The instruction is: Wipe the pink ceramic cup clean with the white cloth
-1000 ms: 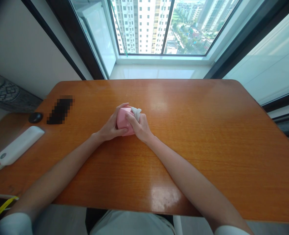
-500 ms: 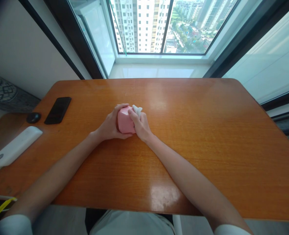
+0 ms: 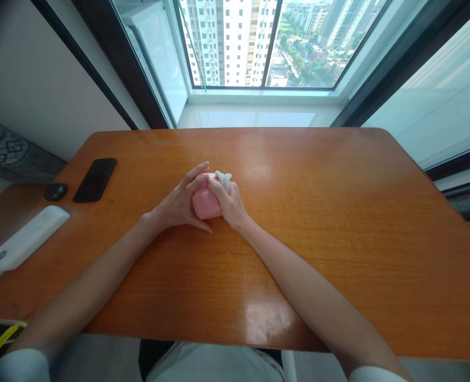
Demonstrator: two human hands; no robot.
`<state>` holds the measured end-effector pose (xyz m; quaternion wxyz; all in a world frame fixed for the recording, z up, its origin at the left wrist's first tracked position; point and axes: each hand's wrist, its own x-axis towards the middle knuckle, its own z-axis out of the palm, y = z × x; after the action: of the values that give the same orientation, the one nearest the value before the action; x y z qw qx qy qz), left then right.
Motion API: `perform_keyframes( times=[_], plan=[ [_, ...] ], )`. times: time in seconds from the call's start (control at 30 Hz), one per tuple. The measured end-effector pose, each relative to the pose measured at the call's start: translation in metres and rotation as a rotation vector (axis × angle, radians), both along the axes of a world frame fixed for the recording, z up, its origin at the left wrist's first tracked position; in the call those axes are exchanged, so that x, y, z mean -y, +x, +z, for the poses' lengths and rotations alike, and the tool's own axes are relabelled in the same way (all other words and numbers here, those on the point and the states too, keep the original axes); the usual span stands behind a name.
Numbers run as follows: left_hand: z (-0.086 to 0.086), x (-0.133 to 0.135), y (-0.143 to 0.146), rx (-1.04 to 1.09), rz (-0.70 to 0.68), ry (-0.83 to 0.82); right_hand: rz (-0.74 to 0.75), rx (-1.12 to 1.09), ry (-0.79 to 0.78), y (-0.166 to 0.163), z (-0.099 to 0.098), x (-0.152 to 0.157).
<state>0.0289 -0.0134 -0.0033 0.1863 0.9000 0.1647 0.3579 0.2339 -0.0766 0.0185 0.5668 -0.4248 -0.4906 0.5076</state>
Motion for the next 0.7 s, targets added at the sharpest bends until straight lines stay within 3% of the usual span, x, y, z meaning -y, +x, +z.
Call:
perform_keyframes(
  times=[0.1, 0.23, 0.43, 0.5, 0.6, 0.7],
  plan=[
    [0.003, 0.001, 0.002, -0.026, 0.05, 0.038, -0.025, -0.005, -0.012, -0.001, 0.0, -0.002],
    [0.007, 0.008, 0.009, 0.073, 0.054, -0.044, -0.049, -0.022, 0.008, -0.001, -0.004, -0.004],
    [0.007, 0.016, 0.013, 0.079, 0.088, -0.445, -0.032, 0.031, 0.002, -0.001, -0.006, 0.001],
    [0.002, 0.016, 0.013, 0.101, 0.064, -0.494, -0.021, 0.015, -0.004, -0.001, -0.006, 0.001],
    [-0.004, 0.011, 0.012, 0.143, 0.039, -0.403, -0.006, -0.015, -0.015, 0.0, -0.005, 0.0],
    [-0.005, 0.004, 0.006, 0.106, -0.001, -0.148, -0.015, -0.038, -0.004, -0.001, -0.002, 0.0]
  ],
)
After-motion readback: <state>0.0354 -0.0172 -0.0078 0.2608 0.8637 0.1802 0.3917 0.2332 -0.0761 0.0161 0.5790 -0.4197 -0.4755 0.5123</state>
